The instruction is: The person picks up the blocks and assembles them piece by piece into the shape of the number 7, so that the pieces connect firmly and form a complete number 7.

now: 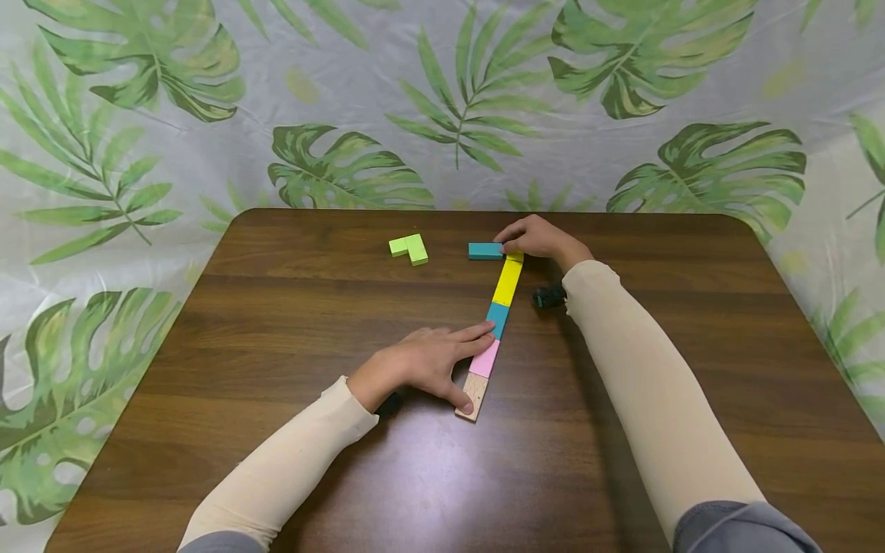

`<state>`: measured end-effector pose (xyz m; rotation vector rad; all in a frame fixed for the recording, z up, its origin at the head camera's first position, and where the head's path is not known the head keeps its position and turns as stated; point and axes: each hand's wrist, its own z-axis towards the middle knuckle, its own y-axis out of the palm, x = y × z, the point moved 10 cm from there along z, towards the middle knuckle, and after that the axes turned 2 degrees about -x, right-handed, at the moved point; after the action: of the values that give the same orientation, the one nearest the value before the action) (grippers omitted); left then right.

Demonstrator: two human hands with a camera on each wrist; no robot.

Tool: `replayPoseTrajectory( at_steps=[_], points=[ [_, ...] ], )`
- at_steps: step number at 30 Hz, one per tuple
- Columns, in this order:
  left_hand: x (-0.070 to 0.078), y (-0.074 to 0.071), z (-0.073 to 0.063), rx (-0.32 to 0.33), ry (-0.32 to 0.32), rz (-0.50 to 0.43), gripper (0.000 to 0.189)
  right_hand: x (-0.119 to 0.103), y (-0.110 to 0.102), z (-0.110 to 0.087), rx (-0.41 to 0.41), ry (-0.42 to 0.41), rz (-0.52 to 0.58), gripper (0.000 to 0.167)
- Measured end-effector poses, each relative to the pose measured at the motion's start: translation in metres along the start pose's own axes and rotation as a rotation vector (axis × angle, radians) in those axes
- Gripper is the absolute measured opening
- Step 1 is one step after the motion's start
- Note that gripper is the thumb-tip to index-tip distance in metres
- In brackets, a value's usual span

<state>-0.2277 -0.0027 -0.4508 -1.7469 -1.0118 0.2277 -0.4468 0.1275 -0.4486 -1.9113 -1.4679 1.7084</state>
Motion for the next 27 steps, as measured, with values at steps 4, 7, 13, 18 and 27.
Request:
replayPoseTrajectory(
  at_steps=[4, 7, 13, 18, 27],
  points=[
    [-0.0002, -0.0002, 0.0006, 0.003, 0.001, 0.005, 0.102, 0.0012, 0.0001, 0.0006, -0.002, 0.000, 0.007, 0.037],
    [-0.0001, -0.0001, 0.0009, 0.001, 0.002, 0.011, 0.102, 0.0005, 0.0006, -0.0002, -0.001, 0.001, 0.018, 0.037],
    [0.0001, 0.0002, 0.0009, -0.004, 0.002, 0.012, 0.102, -0.0028, -0.0005, -0.0050, 0.018, -0.012, 0.024, 0.032],
    [0.0007, -0.0001, 0.0003, -0.005, 0.002, 0.009, 0.102, -0.0013, 0.0006, -0.0037, 0.013, -0.013, 0.028, 0.034],
    [0.0015, -0.0012, 0.0005, 0.003, 0.006, 0.012, 0.102, 0.0024, 0.0001, -0.0004, 0.021, -0.014, 0.015, 0.034]
  ],
)
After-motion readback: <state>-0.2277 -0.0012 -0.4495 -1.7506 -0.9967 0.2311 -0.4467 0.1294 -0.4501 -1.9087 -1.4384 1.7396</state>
